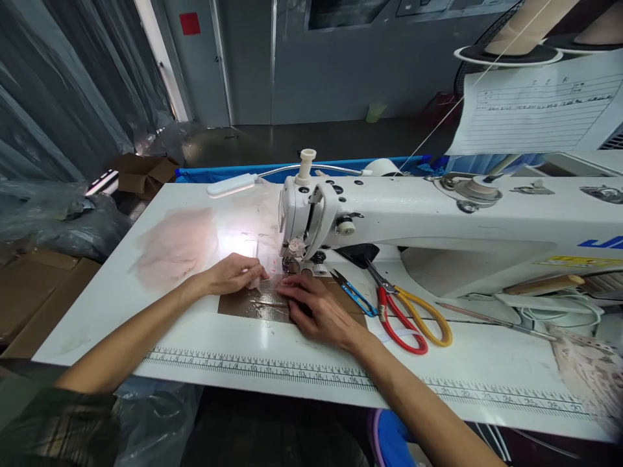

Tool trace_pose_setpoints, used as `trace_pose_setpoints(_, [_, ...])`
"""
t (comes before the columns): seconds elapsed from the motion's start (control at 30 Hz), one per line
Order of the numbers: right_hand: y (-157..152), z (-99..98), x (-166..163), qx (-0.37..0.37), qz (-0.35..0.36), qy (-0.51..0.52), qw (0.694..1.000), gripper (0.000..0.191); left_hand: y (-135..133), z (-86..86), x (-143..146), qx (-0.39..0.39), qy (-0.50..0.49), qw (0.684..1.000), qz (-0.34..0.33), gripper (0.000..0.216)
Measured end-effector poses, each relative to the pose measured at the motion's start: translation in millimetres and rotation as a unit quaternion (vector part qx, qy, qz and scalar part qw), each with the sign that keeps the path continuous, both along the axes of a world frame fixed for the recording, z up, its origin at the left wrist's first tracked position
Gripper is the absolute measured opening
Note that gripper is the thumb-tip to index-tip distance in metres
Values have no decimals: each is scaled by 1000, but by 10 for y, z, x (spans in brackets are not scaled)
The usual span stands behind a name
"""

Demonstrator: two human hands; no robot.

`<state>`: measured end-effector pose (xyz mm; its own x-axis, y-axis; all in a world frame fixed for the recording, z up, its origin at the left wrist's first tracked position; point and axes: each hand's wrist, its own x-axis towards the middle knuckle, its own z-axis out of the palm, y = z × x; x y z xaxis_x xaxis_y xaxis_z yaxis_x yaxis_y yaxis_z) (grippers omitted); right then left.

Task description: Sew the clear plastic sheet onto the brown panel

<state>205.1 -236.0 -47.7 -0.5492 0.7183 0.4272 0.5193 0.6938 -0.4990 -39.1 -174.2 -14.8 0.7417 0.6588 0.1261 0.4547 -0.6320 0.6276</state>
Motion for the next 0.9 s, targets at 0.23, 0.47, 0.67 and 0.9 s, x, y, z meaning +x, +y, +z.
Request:
trace_pose_setpoints(0.23, [11, -12, 4, -19, 13, 10, 1000, 25, 26, 155, 1, 44, -122, 989, -75, 33])
trace_pose_setpoints(0.47, [25, -60, 36, -8, -9, -1, 1000, 33, -161, -41, 111, 230, -8, 962, -146, 24])
trace_pose_setpoints(0.67, [32, -57, 64, -14, -8, -18, 1000, 36, -152, -248, 175, 178, -54, 982, 22, 21])
trace_pose_setpoints(0.9, [50, -15, 107, 14, -40, -40, 998, 36, -117, -99, 106, 126, -52, 989, -58, 28])
